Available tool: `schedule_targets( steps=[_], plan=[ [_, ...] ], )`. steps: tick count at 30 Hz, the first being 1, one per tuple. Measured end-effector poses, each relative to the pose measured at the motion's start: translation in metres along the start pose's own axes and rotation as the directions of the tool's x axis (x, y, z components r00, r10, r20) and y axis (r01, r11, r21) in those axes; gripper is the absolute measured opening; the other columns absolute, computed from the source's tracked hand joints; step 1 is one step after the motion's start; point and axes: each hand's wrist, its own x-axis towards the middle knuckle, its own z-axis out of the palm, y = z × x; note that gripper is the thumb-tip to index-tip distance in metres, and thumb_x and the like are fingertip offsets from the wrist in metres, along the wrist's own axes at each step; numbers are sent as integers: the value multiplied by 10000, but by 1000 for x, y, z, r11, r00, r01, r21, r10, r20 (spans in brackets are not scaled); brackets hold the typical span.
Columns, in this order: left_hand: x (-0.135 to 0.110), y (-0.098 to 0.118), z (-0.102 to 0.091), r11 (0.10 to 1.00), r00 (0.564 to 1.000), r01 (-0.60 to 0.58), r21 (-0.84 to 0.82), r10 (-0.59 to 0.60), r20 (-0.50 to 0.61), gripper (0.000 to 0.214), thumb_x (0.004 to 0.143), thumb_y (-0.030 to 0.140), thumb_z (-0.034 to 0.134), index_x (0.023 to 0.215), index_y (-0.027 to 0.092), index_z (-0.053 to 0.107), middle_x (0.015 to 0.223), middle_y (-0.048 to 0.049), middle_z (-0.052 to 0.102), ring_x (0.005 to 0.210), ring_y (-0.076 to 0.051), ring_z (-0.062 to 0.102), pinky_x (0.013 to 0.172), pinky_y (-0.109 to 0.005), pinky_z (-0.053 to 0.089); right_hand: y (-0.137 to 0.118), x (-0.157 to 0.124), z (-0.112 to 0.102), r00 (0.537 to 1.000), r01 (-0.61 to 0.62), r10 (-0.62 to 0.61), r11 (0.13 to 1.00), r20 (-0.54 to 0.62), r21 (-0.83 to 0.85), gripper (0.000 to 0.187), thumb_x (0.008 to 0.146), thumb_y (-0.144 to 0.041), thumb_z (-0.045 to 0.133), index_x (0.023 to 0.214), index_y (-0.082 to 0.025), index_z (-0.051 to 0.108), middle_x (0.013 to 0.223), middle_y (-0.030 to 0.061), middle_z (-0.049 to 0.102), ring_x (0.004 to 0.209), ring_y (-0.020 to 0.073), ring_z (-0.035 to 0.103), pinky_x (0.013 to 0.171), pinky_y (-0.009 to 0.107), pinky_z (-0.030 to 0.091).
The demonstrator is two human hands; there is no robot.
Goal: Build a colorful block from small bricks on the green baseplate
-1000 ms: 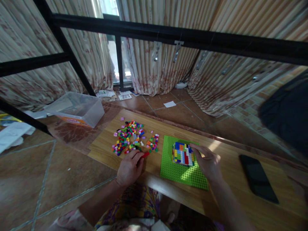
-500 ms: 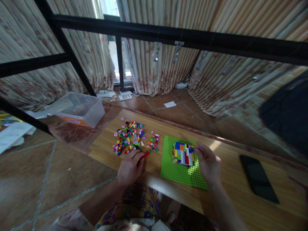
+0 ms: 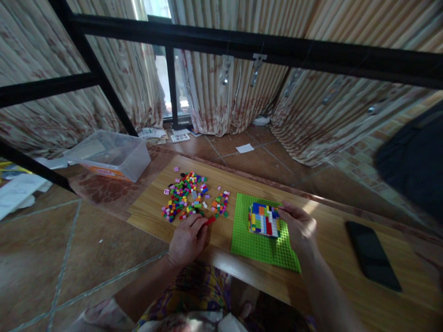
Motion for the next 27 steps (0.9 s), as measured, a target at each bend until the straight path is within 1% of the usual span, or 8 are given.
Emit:
schedule_targets(
  steps=[4, 8, 10, 12, 16, 22, 24, 27],
  plan=[
    [0, 0, 0, 1000, 1000, 2, -1, -2, 7, 175, 889, 217, 511, 1028, 207, 617, 1047, -77, 634, 948, -199, 617, 817, -343, 547, 0, 0, 1, 1000, -23, 23, 1000, 1, -1, 372, 484, -297, 838, 810, -157, 723, 698, 45, 727, 586, 180, 673, 562, 307, 582],
    [-1, 0, 0, 1000, 999, 15, -4, -15, 31, 180, 892, 216, 507, 1035, 208, 618, 1065, -76, 630, 971, -202, 613, 843, -352, 542, 3, 0, -2, 1000, -22, 22, 1000, -3, 19, 360, 489, -304, 842, 795, -158, 723, 704, 47, 730, 600, 184, 681, 576, 308, 591],
    [-1, 0, 0, 1000, 1000, 16, -7, -16, 27, 180, 894, 217, 505, 1033, 206, 619, 1069, -77, 629, 977, -203, 613, 848, -354, 541, 4, 0, -2, 1000, -13, 13, 1000, 4, 15, 358, 497, -309, 841, 799, -158, 722, 717, 48, 733, 605, 186, 684, 580, 314, 594],
    [-1, 0, 0, 1000, 1000, 14, -6, -14, 17, 180, 895, 215, 503, 1030, 203, 621, 1069, -80, 630, 977, -204, 615, 846, -355, 542, 3, 0, -3, 999, -28, 28, 1000, 17, 8, 367, 497, -306, 843, 811, -158, 722, 719, 44, 734, 603, 179, 682, 585, 308, 593],
    [0, 1, -1, 1000, 1000, 6, -3, -6, 4, 174, 893, 211, 503, 1015, 202, 626, 1052, -79, 636, 965, -202, 620, 832, -350, 546, 3, 0, 0, 998, -51, 51, 999, 34, 7, 380, 494, -306, 845, 823, -156, 727, 701, 37, 731, 591, 165, 676, 580, 290, 588],
    [0, 0, -1, 1000, 1000, 1, -9, -1, 20, 176, 892, 212, 505, 1023, 207, 621, 1061, -82, 631, 967, -204, 618, 836, -357, 545, 4, -2, 4, 995, -88, 89, 996, 42, -20, 372, 505, -338, 846, 819, -168, 740, 716, 41, 737, 579, 166, 674, 547, 287, 588],
    [0, 0, -1, 1000, 1000, 1, -14, -1, 22, 177, 891, 211, 505, 1028, 206, 618, 1058, -81, 630, 972, -205, 616, 836, -357, 545, 2, -3, 6, 995, -77, 78, 997, 54, -27, 355, 516, -344, 840, 816, -178, 745, 740, 40, 743, 596, 167, 679, 560, 287, 593],
    [0, -1, 0, 1000, 1000, 3, -14, -3, 18, 176, 889, 212, 508, 1025, 209, 619, 1056, -81, 632, 966, -203, 617, 835, -357, 547, -1, -4, 7, 993, -41, 46, 998, 105, -54, 317, 549, -356, 822, 807, -184, 753, 781, 47, 749, 635, 177, 689, 591, 297, 598]
  ],
)
